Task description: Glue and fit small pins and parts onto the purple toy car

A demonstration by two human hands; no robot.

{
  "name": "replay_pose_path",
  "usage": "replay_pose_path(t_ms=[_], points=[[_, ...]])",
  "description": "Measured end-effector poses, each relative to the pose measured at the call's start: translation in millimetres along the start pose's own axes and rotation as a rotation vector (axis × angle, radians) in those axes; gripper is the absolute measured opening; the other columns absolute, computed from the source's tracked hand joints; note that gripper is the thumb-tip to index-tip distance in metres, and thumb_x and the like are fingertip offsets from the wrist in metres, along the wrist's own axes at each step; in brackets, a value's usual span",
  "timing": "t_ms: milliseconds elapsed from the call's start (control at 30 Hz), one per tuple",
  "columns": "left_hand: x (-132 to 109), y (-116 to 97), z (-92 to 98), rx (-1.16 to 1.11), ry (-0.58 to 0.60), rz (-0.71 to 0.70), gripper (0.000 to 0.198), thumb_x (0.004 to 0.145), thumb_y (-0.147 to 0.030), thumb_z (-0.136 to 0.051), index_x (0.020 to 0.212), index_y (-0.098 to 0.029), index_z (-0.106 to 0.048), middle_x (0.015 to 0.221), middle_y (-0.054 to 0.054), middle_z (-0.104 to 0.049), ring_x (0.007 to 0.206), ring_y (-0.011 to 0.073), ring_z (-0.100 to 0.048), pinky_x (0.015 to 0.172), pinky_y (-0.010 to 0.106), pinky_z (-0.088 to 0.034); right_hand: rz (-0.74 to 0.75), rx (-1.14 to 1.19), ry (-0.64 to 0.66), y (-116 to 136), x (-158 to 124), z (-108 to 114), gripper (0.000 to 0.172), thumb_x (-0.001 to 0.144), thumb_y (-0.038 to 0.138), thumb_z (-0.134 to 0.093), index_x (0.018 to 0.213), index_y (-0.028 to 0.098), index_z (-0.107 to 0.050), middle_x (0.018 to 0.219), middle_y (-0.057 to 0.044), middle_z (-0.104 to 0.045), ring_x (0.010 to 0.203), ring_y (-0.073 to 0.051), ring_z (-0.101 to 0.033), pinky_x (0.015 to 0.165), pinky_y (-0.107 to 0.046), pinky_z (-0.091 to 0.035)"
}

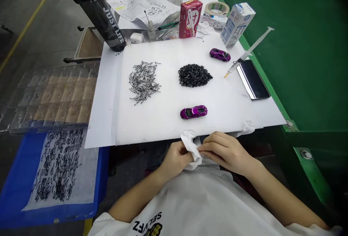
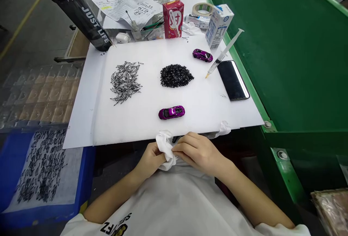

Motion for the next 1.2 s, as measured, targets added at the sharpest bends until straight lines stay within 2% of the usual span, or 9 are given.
replay_pose_path(t_ms=[200,367,467,533,600,733,867,1033,1200], points=[[-2,-6,4.9,0.190,-0.026,-0.037,0.011,0.071,-0.022,-0.057,0.067,-0.014,-0.052,0.060,-0.002,-0.048,0.056,0.0097,-0.043,0.054,0.021,-0.036,0.093,-0.162,0.027,-1,-2,4,0.006,0.080,0.010,-0.056,0.085,0.014,-0.055,0.073,-0.005,-0.060,0.066,-0.014,-0.052,0.055,-0.026,-0.048],[-27,-51,10.0,1.178,0.142,-0.092,0.014,0.081,-0.020,-0.045,0.079,-0.016,-0.059,0.070,0.002,-0.061,0.060,0.0170,-0.054,0.053,0.026,-0.034,-0.224,-0.141,-0.203,-38,-12,58,0.019,0.079,0.010,-0.057,0.090,0.025,-0.057,0.078,-0.003,-0.060,0.070,-0.016,-0.057,0.059,-0.031,-0.049],[-25,-95,8.0,1.489,0.116,-0.267,0.025,0.089,-0.021,-0.035,0.083,-0.019,-0.059,0.066,0.001,-0.061,0.056,0.0165,-0.056,0.051,0.027,-0.035,-0.332,-0.031,-0.327,-52,-7,70,0.020,0.078,0.010,-0.057,0.088,0.026,-0.059,0.079,-0.003,-0.060,0.072,-0.017,-0.058,0.062,-0.033,-0.049],[-10,-127,5.0,1.542,-0.023,-0.454,0.016,0.086,-0.024,-0.045,0.092,-0.018,-0.057,0.078,0.003,-0.063,0.068,0.0177,-0.059,0.060,0.027,-0.042,-0.368,0.086,-0.378,-57,4,67,0.017,0.079,0.011,-0.057,0.086,0.026,-0.060,0.080,-0.003,-0.061,0.075,-0.016,-0.058,0.063,-0.032,-0.050],[12,-137,-4.8,1.562,0.051,-0.566,0.024,0.079,-0.019,-0.055,0.104,-0.016,-0.052,0.100,0.006,-0.061,0.089,0.0200,-0.057,0.075,0.029,-0.044,-0.413,0.230,-0.393,-63,16,59,0.012,0.080,0.014,-0.057,0.085,0.024,-0.061,0.084,-0.003,-0.062,0.079,-0.016,-0.059,0.061,-0.030,-0.053],[48,-137,-2.9,1.517,0.153,-0.538,0.024,0.074,-0.014,-0.059,0.097,-0.017,-0.051,0.090,0.001,-0.061,0.083,0.0183,-0.056,0.072,0.029,-0.044,-0.594,0.513,-0.280,-79,32,34,0.008,0.081,0.025,-0.057,0.083,0.020,-0.063,0.092,-0.004,-0.064,0.080,-0.016,-0.061,0.052,-0.025,-0.056],[51,-143,9.7,1.406,0.092,-0.490,0.022,0.075,-0.018,-0.061,0.094,-0.018,-0.050,0.083,0.000,-0.062,0.076,0.0165,-0.057,0.065,0.027,-0.044,-0.734,0.656,-0.255,-93,35,20,0.017,0.079,0.033,-0.059,0.082,0.018,-0.065,0.093,-0.006,-0.067,0.079,-0.016,-0.063,0.051,-0.023,-0.057],[48,-146,12.0,1.335,0.083,-0.448,0.026,0.078,-0.019,-0.058,0.102,-0.019,-0.048,0.094,0.001,-0.064,0.082,0.0159,-0.059,0.070,0.027,-0.046,-0.798,0.623,-0.290,-105,36,15,0.021,0.077,0.036,-0.061,0.083,0.018,-0.067,0.091,-0.006,-0.068,0.063,-0.013,-0.063,0.056,-0.026,-0.057],[42,-161,4.7,1.203,-0.066,-0.602,0.018,0.078,-0.020,-0.059,0.096,-0.019,-0.057,0.086,0.000,-0.065,0.077,0.0137,-0.060,0.071,0.026,-0.047,-0.799,0.626,-0.292,-106,37,14,0.020,0.077,0.036,-0.060,0.083,0.018,-0.067,0.088,-0.005,-0.069,0.056,-0.011,-0.061,0.052,-0.024,-0.054]])
Point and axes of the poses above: each hand's wrist, its own x-axis towards the middle knuckle, its own z-axis out of the back of the hand, y = z × x, the point moved 8 cm from there along x, towards the middle knuckle
